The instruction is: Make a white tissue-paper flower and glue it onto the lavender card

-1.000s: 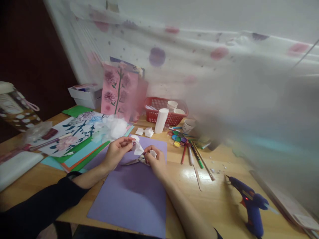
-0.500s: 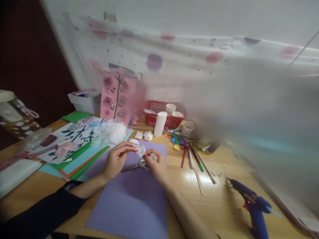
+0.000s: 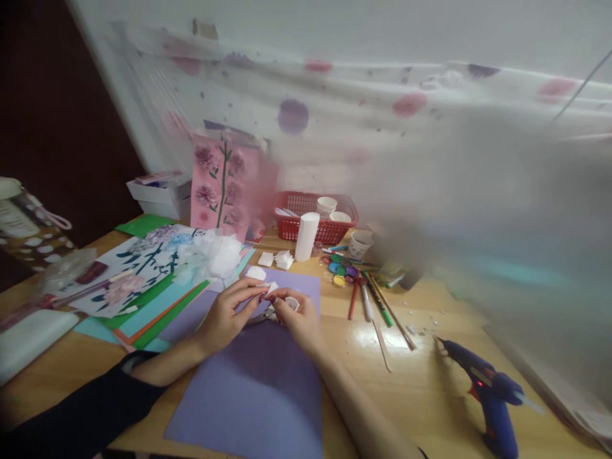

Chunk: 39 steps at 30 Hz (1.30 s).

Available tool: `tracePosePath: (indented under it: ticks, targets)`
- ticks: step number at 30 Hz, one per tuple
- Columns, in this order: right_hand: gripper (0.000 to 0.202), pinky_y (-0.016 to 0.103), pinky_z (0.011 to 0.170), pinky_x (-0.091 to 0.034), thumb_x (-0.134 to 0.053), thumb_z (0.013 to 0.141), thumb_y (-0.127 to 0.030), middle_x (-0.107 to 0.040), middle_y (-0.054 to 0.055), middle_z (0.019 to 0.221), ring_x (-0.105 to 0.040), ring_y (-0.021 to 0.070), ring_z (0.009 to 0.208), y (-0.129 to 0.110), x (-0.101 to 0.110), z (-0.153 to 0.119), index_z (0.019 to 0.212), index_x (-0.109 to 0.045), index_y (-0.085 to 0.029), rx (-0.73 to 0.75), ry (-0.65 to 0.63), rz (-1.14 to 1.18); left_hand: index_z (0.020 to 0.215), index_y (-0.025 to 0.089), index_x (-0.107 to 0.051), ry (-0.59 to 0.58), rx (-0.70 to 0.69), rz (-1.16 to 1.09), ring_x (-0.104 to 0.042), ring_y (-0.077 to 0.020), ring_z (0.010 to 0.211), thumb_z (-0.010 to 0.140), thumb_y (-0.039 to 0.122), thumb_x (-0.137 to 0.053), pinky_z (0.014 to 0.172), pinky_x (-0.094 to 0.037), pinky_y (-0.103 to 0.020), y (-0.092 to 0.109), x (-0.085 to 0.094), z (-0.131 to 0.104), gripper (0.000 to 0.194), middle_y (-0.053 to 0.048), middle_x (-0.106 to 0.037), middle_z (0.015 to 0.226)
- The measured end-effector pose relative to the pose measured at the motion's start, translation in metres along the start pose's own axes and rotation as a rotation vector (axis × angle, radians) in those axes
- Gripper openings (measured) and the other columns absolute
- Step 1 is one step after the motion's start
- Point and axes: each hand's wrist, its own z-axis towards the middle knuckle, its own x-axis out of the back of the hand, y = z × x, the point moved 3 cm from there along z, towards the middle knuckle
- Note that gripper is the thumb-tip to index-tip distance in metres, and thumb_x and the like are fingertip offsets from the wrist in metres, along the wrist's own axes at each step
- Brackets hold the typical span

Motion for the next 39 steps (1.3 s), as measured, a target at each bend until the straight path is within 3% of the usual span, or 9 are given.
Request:
tracePosePath:
  ticks: [11, 18, 22, 34, 39]
  targets:
    - [0.034, 0.022, 0.045, -0.024, -0.068, 0.070, -0.048, -0.044, -0.006, 0.046, -0.033, 0.0067, 0.044, -0.003, 0.001, -0.001, 0.074, -0.067, -0.015, 0.014, 0.029, 0.004, 0.108, 0.018, -0.071, -0.023, -0.025, -0.015, -0.063, -0.0204, 0.105, 0.082, 0.012, -0.054, 0.093, -0.051, -0.032, 0.005, 0.000, 0.000, 0.032, -0.009, -0.067, 0.108]
    - [0.022, 0.021, 0.045, -0.023, -0.061, 0.071, -0.038, -0.041, -0.007, 0.044, -0.032, 0.0072, 0.043, 0.001, 0.001, 0.000, 0.072, -0.065, -0.016, 0.014, 0.013, 0.003, 0.089, 0.019, -0.075, 0.061, 0.054, -0.113, -0.067, -0.0183, 0.090, 0.085, 0.021, -0.059, 0.082, -0.055, -0.029, -0.002, 0.001, 0.002, 0.016, -0.007, -0.071, 0.093]
    - [0.026, 0.022, 0.045, -0.020, -0.061, 0.074, -0.041, -0.038, -0.008, 0.043, -0.029, 0.0065, 0.042, 0.001, 0.002, 0.000, 0.071, -0.063, -0.016, 0.012, 0.012, 0.000, 0.076, 0.017, -0.071, 0.138, 0.136, -0.226, -0.066, -0.0168, 0.080, 0.078, 0.022, -0.068, 0.071, -0.056, -0.025, -0.008, 0.002, 0.003, 0.006, -0.006, -0.070, 0.083]
    - [0.038, 0.022, 0.046, -0.020, -0.066, 0.072, -0.053, -0.037, -0.009, 0.046, -0.028, 0.0061, 0.044, -0.002, 0.002, -0.003, 0.067, -0.050, -0.019, 0.010, 0.001, 0.008, 0.062, 0.016, -0.058, 0.122, 0.128, -0.205, -0.060, -0.0132, 0.069, 0.072, 0.023, -0.075, 0.061, -0.048, -0.021, 0.000, 0.006, 0.004, 0.021, -0.002, -0.063, 0.071]
    - [0.037, 0.022, 0.050, -0.027, -0.069, 0.072, -0.052, -0.045, -0.005, 0.056, -0.036, 0.0082, 0.051, -0.005, 0.000, -0.004, 0.072, -0.056, -0.018, 0.063, -0.042, -0.109, 0.061, 0.017, -0.055, 0.081, 0.084, -0.146, -0.058, -0.0135, 0.065, 0.074, 0.028, -0.074, 0.060, -0.047, -0.023, 0.000, 0.006, 0.005, 0.025, -0.002, -0.062, 0.069]
